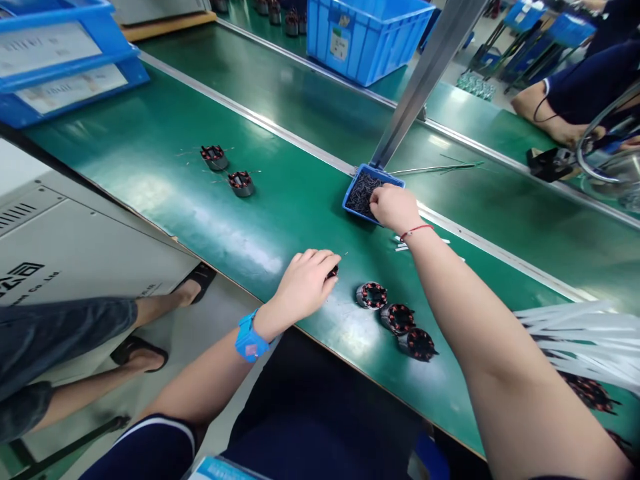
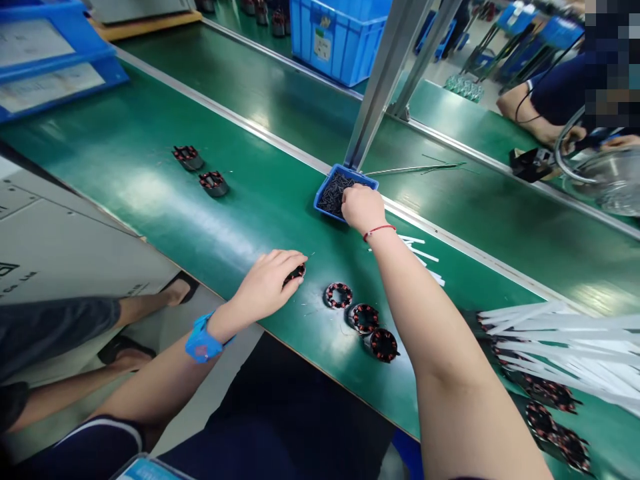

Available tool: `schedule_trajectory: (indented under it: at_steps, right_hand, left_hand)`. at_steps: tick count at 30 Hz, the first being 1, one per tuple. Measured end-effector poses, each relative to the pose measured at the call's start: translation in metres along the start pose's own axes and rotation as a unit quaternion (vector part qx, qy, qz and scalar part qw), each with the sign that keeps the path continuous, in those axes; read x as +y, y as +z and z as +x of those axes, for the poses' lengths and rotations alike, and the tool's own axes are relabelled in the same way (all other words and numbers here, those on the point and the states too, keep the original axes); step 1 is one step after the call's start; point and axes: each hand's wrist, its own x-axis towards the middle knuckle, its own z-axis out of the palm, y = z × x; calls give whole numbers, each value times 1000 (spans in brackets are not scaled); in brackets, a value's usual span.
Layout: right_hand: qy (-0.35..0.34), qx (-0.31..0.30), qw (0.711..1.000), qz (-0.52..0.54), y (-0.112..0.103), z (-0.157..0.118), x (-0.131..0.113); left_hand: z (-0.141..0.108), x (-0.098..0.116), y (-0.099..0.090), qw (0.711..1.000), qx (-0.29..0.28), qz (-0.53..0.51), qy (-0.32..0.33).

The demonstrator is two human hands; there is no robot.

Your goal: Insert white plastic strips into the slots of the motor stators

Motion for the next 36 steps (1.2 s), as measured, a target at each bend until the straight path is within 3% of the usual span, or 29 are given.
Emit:
schedule_trajectory:
  at_steps: [6,8,11,13,17,22,25,30,36]
  right_hand:
    - [37,76,981,175,-11,-7,1]
    - [31,52,944,324,-17,-22,-5]
    - [23,-69,840,537,-18,-53,-21]
    - [29,-131,787,602,-13,-72,-30]
    - [64,-165,745,643,2,-96,-40]
    - [100,-149,700,691,6,-101,-41]
    - [101,-144,705,687,3,-101,-42]
    - [75,-145,741,651,3,-103,-44]
    - [15,-154,836,527,6,-105,-43]
  left_hand:
    - [12,-7,-18,998,-12,-40,-41]
    - [21,-10,-17,997,-31,-49,-58]
    - [27,-11,-8,992,-63,-93,-61]
    - [26,-10,1,986,-52,-142,-71]
    - [21,-8,14,973,-9,-212,-95]
    - [21,-8,19,969,6,-224,-103]
    - [21,-8,19,968,7,-228,-101]
    - [21,-7,18,968,3,-226,-108]
    - [22,-8,18,967,4,-227,-112]
